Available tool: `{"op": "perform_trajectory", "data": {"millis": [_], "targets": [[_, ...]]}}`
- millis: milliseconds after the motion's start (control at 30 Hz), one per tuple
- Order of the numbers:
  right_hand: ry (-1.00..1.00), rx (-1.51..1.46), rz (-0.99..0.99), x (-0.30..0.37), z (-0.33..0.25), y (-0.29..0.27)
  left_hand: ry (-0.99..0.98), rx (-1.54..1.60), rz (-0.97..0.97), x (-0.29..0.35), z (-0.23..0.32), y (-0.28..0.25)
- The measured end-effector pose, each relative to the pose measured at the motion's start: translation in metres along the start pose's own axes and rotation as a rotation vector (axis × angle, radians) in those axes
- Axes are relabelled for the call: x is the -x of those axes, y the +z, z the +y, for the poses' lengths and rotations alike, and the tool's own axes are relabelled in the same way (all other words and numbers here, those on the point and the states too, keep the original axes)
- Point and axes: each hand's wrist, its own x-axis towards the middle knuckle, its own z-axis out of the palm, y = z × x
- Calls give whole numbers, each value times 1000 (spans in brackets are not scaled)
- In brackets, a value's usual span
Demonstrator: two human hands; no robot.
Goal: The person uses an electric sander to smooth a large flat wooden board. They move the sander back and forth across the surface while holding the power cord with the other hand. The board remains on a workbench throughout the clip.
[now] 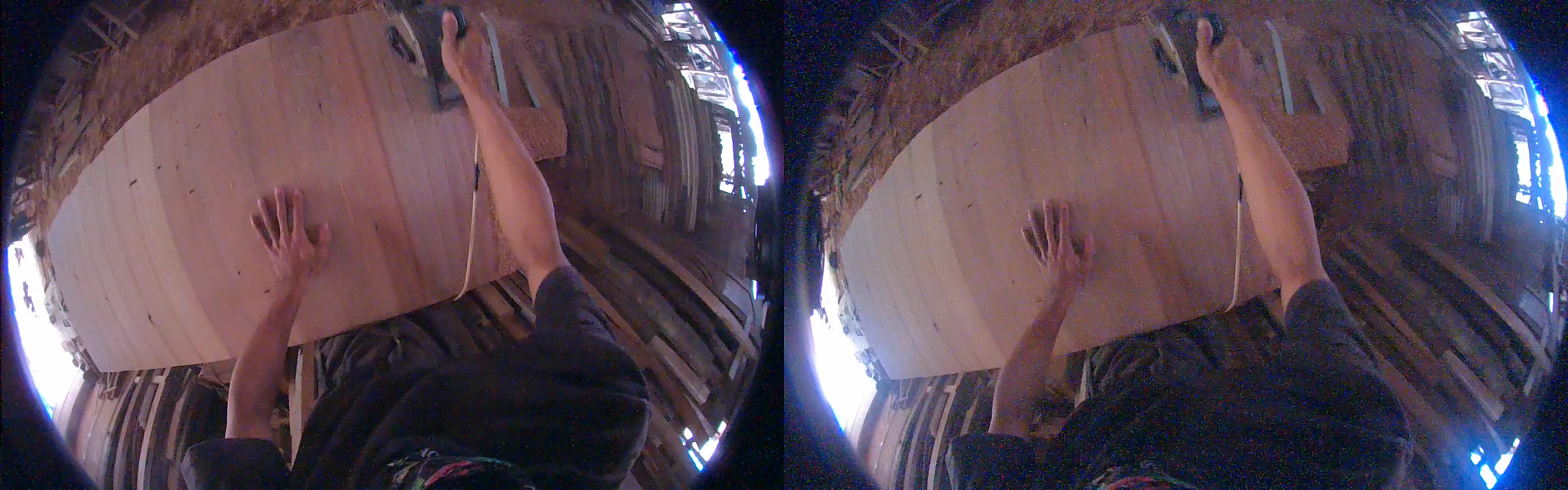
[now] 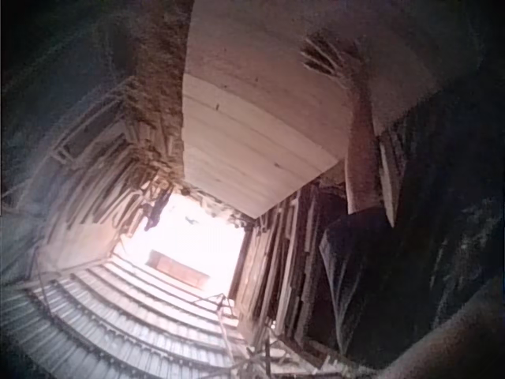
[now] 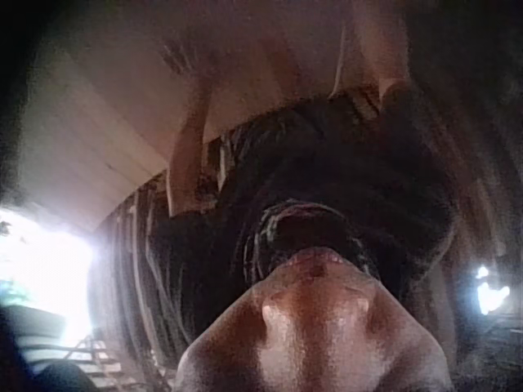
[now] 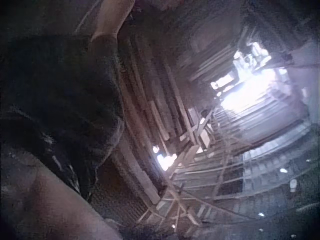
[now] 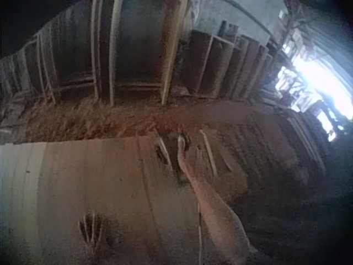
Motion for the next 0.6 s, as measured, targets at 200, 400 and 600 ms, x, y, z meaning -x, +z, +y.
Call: {"op": "perform_trajectory", "data": {"millis": [200,400,600], "targets": [[44,83,-122,-68,-28,34,-4,22,-6,6,-2,1],[-1,40,-102,-4,-15,-6,38,20,79,5,-10,16],[60,-102,-91,187,29,-125,73,-13,126,4,-12,23]]}}
